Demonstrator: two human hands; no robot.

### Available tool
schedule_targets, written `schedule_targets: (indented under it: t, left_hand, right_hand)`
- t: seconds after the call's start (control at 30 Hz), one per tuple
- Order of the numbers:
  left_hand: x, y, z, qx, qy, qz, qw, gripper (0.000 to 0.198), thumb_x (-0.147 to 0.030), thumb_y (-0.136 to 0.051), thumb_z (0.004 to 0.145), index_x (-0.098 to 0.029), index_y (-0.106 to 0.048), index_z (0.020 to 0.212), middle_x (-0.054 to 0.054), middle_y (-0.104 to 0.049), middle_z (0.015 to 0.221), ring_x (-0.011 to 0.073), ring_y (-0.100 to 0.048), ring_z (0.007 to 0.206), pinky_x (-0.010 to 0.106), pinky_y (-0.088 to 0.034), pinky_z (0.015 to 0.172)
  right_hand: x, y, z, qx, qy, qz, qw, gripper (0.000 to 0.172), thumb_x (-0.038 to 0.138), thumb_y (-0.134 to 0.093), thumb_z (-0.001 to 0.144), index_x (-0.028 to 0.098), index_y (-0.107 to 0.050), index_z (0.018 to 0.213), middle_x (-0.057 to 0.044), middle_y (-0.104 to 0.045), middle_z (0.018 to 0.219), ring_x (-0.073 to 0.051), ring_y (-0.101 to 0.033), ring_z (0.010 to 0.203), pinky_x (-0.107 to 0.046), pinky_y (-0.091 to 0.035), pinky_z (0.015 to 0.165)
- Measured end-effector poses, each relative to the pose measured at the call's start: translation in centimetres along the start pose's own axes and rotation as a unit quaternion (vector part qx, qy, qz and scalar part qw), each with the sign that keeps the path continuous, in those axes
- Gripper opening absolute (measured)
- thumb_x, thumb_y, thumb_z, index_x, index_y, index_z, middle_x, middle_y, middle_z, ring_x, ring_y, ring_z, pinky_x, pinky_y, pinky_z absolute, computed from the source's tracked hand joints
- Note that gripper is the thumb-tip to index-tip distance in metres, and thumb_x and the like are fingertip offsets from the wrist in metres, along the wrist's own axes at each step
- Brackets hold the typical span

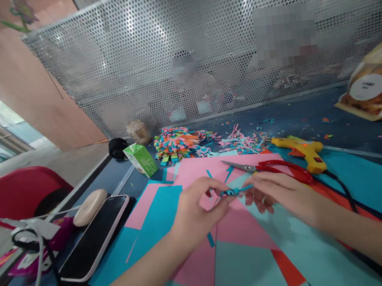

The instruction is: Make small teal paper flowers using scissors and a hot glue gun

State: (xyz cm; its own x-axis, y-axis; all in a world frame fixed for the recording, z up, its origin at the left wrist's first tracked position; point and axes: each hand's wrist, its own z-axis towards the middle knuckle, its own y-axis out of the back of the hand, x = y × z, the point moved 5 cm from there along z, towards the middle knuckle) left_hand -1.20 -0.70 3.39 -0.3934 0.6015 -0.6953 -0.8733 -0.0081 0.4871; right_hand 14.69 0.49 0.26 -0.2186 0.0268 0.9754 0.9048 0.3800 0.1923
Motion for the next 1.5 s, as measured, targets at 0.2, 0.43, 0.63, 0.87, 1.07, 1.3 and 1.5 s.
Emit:
schedule_targets:
  t: [0.2,0.43,0.63,0.87,1.07,1.3,1.5]
  left_hand:
    - [3.2,-1.9,-0.3,0.040,0.278,-0.269,0.921,0.029,-0.032,-0.074,0.063,-0.012,-0.056,0.074,0.000,-0.060,0.068,0.0085,-0.056,0.061,0.020,-0.043,0.058]
    - [3.2,-2.6,-0.3,0.055,0.288,-0.312,0.904,0.033,-0.030,-0.080,0.054,-0.011,-0.058,0.072,-0.001,-0.062,0.067,0.0074,-0.057,0.058,0.019,-0.043,0.056]
    - [3.1,-2.5,-0.4,0.060,0.279,-0.305,0.908,0.034,-0.032,-0.078,0.057,-0.012,-0.057,0.073,0.000,-0.061,0.069,0.0087,-0.058,0.063,0.020,-0.044,0.061]
    - [3.2,-2.8,-0.5,0.088,0.270,-0.297,0.912,0.037,-0.038,-0.076,0.058,-0.012,-0.055,0.073,0.000,-0.060,0.069,0.0092,-0.058,0.063,0.021,-0.043,0.060]
    - [3.0,-2.8,-0.5,0.095,0.262,-0.283,0.918,0.033,-0.034,-0.075,0.062,-0.013,-0.053,0.074,0.000,-0.059,0.068,0.0093,-0.057,0.062,0.021,-0.043,0.058]
    - [-0.4,0.3,0.1,-0.012,-0.144,0.107,0.984,0.009,-0.011,-0.060,0.076,-0.016,-0.060,0.083,0.004,-0.067,0.080,0.0133,-0.059,0.079,0.027,-0.046,0.072]
    - [-3.2,0.3,-1.1,-0.021,-0.386,0.269,0.882,0.008,-0.009,-0.062,0.075,-0.015,-0.060,0.081,0.001,-0.071,0.083,0.0163,-0.060,0.082,0.032,-0.044,0.073]
  right_hand:
    - [1.6,0.5,-0.4,-0.068,0.134,-0.217,0.965,0.023,0.035,-0.044,0.084,0.020,-0.061,0.087,-0.004,-0.066,0.083,-0.017,-0.060,0.076,-0.027,-0.044,0.060]
    - [1.4,0.1,-0.4,-0.061,0.143,-0.288,0.945,0.017,0.027,-0.044,0.083,0.020,-0.056,0.072,-0.001,-0.062,0.070,-0.015,-0.057,0.065,-0.026,-0.040,0.056]
    - [1.7,0.1,-0.6,-0.067,0.163,-0.296,0.939,0.015,0.022,-0.044,0.081,0.021,-0.053,0.069,0.000,-0.059,0.067,-0.014,-0.054,0.063,-0.025,-0.039,0.054]
    - [1.8,0.0,-0.6,-0.046,0.155,-0.286,0.944,0.016,0.024,-0.043,0.084,0.020,-0.054,0.072,0.000,-0.059,0.068,-0.014,-0.054,0.065,-0.025,-0.038,0.056]
    - [1.9,-0.1,-0.8,-0.043,0.166,-0.290,0.942,0.019,0.025,-0.041,0.085,0.020,-0.053,0.071,-0.001,-0.058,0.069,-0.014,-0.053,0.065,-0.026,-0.039,0.058]
    - [1.3,0.7,-0.3,-0.059,0.084,-0.113,0.988,0.024,0.035,-0.041,0.085,0.020,-0.059,0.093,-0.004,-0.062,0.088,-0.015,-0.057,0.073,-0.027,-0.042,0.060]
    - [-0.7,-1.7,0.1,0.111,-0.042,0.116,0.986,0.042,0.057,-0.052,0.075,0.015,-0.055,0.073,-0.004,-0.061,0.071,-0.010,-0.052,0.053,-0.024,-0.036,0.047]
